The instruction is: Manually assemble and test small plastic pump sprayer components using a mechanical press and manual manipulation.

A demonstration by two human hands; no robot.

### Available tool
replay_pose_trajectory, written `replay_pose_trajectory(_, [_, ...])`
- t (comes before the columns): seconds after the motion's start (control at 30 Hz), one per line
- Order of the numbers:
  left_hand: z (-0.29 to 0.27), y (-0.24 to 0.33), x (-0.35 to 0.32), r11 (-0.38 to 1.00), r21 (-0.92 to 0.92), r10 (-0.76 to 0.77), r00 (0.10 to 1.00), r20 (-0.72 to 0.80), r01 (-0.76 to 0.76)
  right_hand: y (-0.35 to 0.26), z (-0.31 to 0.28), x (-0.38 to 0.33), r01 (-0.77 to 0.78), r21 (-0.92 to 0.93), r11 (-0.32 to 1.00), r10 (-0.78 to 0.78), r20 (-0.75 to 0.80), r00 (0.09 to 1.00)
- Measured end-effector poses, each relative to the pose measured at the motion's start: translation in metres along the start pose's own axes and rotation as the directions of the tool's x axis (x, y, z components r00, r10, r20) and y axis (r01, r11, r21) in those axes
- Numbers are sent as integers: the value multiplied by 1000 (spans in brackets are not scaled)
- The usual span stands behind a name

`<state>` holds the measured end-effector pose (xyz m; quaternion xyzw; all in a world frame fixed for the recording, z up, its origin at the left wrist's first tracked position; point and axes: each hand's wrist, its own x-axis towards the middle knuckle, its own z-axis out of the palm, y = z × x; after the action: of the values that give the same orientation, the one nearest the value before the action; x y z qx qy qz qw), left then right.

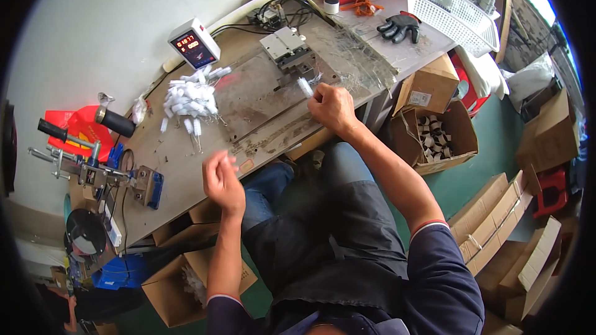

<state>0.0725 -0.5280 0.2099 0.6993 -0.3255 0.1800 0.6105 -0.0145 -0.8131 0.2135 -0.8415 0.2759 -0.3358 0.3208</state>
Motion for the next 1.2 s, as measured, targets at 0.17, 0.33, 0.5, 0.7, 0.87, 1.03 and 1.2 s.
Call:
replay_pose_trajectory(0.17, [77, -11, 75, 960, -194, -196, 980, 41, 200, -7, 16, 12, -39, -28, 999, 40, 23, 999])
replay_pose_trajectory(0.33, [112, -58, 101, 995, -1, -98, 995, -23, 98, -11, 28, 19, -85, -62, 994, 87, 32, 996])
replay_pose_trajectory(0.5, [114, -69, 99, 983, 97, -158, 987, -19, 159, -15, 35, 27, -128, -113, 985, 127, -18, 992])
replay_pose_trajectory(0.7, [112, -60, 99, 983, 183, -45, 997, 70, 31, -16, 38, 27, -134, -136, 982, 128, -53, 990])
replay_pose_trajectory(0.87, [111, -59, 98, 987, 159, -45, 996, 71, 34, -16, 43, 27, -149, -145, 978, 139, -79, 987])
replay_pose_trajectory(1.03, [111, -62, 99, 986, 164, -46, 996, 77, 33, -20, 45, 28, -177, -147, 973, 164, -96, 982])
replay_pose_trajectory(1.2, [112, -60, 99, 988, 150, -45, 997, 69, 34, -20, 44, 26, -207, -81, 975, 197, -109, 974])
